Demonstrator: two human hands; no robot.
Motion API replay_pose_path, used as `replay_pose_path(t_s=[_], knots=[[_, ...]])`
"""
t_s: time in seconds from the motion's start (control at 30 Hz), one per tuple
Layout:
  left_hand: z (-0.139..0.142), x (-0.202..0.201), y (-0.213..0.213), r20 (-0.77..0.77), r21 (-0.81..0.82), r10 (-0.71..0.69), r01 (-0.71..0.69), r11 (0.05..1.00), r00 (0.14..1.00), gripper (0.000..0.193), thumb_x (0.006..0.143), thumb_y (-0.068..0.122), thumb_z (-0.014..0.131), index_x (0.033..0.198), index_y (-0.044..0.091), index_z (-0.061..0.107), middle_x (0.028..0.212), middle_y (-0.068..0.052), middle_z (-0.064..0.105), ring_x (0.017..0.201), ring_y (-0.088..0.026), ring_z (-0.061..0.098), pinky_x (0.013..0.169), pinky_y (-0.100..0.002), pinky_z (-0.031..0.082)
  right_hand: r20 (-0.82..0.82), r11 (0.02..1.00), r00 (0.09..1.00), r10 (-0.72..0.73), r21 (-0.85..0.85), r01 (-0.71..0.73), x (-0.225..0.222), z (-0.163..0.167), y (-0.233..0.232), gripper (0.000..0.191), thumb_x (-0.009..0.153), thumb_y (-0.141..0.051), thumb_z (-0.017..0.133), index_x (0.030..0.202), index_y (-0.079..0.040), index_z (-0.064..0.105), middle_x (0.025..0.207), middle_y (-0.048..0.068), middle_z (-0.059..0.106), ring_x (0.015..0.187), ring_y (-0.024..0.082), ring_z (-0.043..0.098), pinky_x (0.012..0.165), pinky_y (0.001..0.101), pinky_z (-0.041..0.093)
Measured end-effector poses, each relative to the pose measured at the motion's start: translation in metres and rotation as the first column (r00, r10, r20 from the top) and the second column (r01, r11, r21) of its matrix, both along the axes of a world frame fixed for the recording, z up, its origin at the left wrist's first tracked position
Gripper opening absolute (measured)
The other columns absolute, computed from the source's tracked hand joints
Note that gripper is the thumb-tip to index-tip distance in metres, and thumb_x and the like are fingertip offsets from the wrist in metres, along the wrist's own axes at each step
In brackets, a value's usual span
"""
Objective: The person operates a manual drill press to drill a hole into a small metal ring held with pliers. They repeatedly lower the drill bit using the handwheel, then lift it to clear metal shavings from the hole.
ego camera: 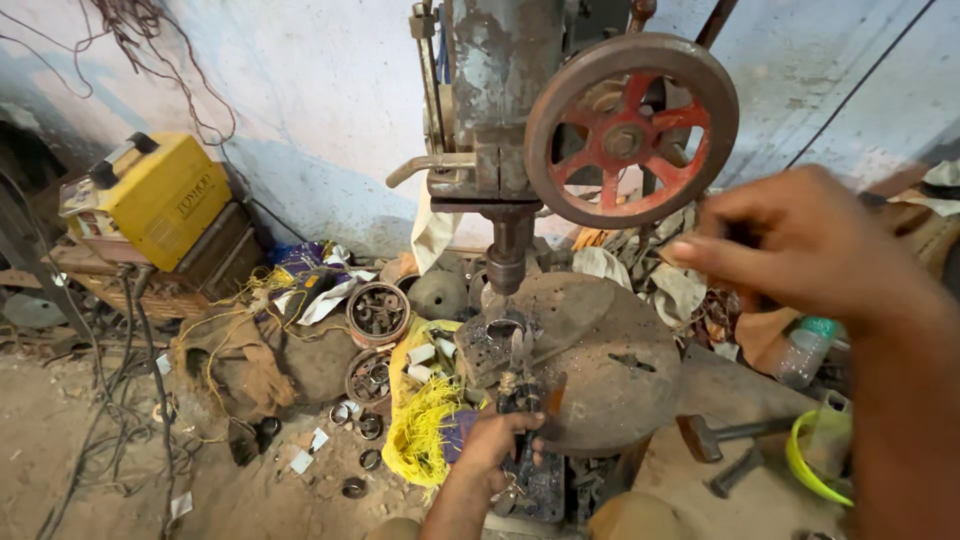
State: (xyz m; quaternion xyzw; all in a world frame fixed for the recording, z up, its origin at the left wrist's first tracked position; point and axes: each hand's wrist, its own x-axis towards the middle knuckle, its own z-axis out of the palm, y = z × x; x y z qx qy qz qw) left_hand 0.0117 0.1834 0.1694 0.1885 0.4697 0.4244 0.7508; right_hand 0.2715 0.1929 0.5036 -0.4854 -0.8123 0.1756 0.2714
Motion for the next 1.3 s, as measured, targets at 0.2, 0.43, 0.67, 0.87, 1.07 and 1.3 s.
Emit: replay_pose_path(t_s=[0.2, 0.43, 0.67, 0.87, 1.07, 1.3], knots=[[-0.013, 0.001, 0.000, 0.049, -0.019, -0.044, 0.044, 0.999, 0.998, 0.022, 0.083, 0.004, 0.073, 0.102, -0.005, 0.068, 0.076, -0.013, 0.064, 0.054, -0.021, 0.061, 0.046, -0.036, 0.054, 0.232, 0.967, 0.953, -0.195, 0.209, 0.147, -0.026, -0.030, -0.007, 0.025, 0.086, -0.037, 0.076, 0.087, -0.012, 0.077, 0.065, 0.006, 0.072, 0.044, 0.012, 0.068, 0.046, 0.0320, 0.049], [-0.008, 0.007, -0.004, 0.039, 0.000, 0.008, -0.008, 1.000, 0.999, 0.023, 0.083, 0.001, 0.073, 0.103, 0.003, 0.062, 0.079, -0.010, 0.066, 0.055, -0.022, 0.060, 0.047, -0.036, 0.052, 0.336, 0.812, 0.822, -0.459, 0.534, 0.235, -0.027, -0.042, -0.010, 0.035, 0.085, -0.039, 0.083, 0.111, -0.016, 0.083, 0.092, 0.017, 0.067, 0.086, 0.031, 0.068, 0.074, 0.0418, 0.054], [-0.014, 0.007, -0.002, 0.104, -0.027, -0.008, 0.011, 1.000, 0.995, 0.016, 0.091, 0.014, 0.067, 0.105, 0.006, 0.066, 0.081, -0.009, 0.070, 0.054, -0.020, 0.059, 0.047, -0.036, 0.053, 0.258, 0.894, 0.897, -0.359, 0.371, 0.251, -0.015, -0.046, 0.007, 0.072, 0.078, -0.052, 0.081, 0.131, -0.006, 0.069, 0.139, 0.027, 0.055, 0.089, 0.037, 0.069, 0.086, 0.0471, 0.056], [-0.014, 0.003, 0.000, 0.240, -0.082, -0.051, 0.072, 0.994, 0.970, 0.023, 0.098, 0.024, 0.067, 0.109, 0.003, 0.063, 0.084, -0.010, 0.068, 0.063, -0.023, 0.067, 0.058, -0.037, 0.061, 0.291, 0.889, 0.883, -0.368, 0.389, 0.243, -0.016, -0.045, 0.014, 0.073, 0.074, -0.058, 0.083, 0.124, -0.005, 0.073, 0.117, 0.025, 0.069, 0.100, 0.043, 0.068, 0.084, 0.0504, 0.053], [-0.012, 0.005, -0.004, 0.158, 0.061, -0.044, 0.035, 0.998, 0.986, 0.020, 0.094, 0.022, 0.072, 0.105, 0.007, 0.064, 0.080, -0.008, 0.067, 0.056, -0.020, 0.062, 0.048, -0.034, 0.053, 0.228, 0.892, 0.863, -0.450, 0.078, 0.445, -0.027, -0.034, 0.007, 0.053, 0.078, -0.051, 0.081, 0.115, -0.014, 0.077, 0.102, 0.013, 0.078, 0.087, 0.034, 0.074, 0.081, 0.0456, 0.057], [-0.020, 0.009, 0.002, 0.112, 0.075, -0.011, 0.002, 0.997, 0.994, 0.016, 0.091, 0.013, 0.074, 0.101, 0.006, 0.064, 0.078, -0.008, 0.066, 0.054, -0.019, 0.059, 0.045, -0.034, 0.049, 0.108, 0.851, 0.845, -0.523, 0.008, 0.526, -0.037, -0.042, 0.003, 0.036, 0.080, -0.039, 0.078, 0.107, -0.016, 0.080, 0.087, 0.013, 0.079, 0.076, 0.029, 0.074, 0.074, 0.0424, 0.057]])
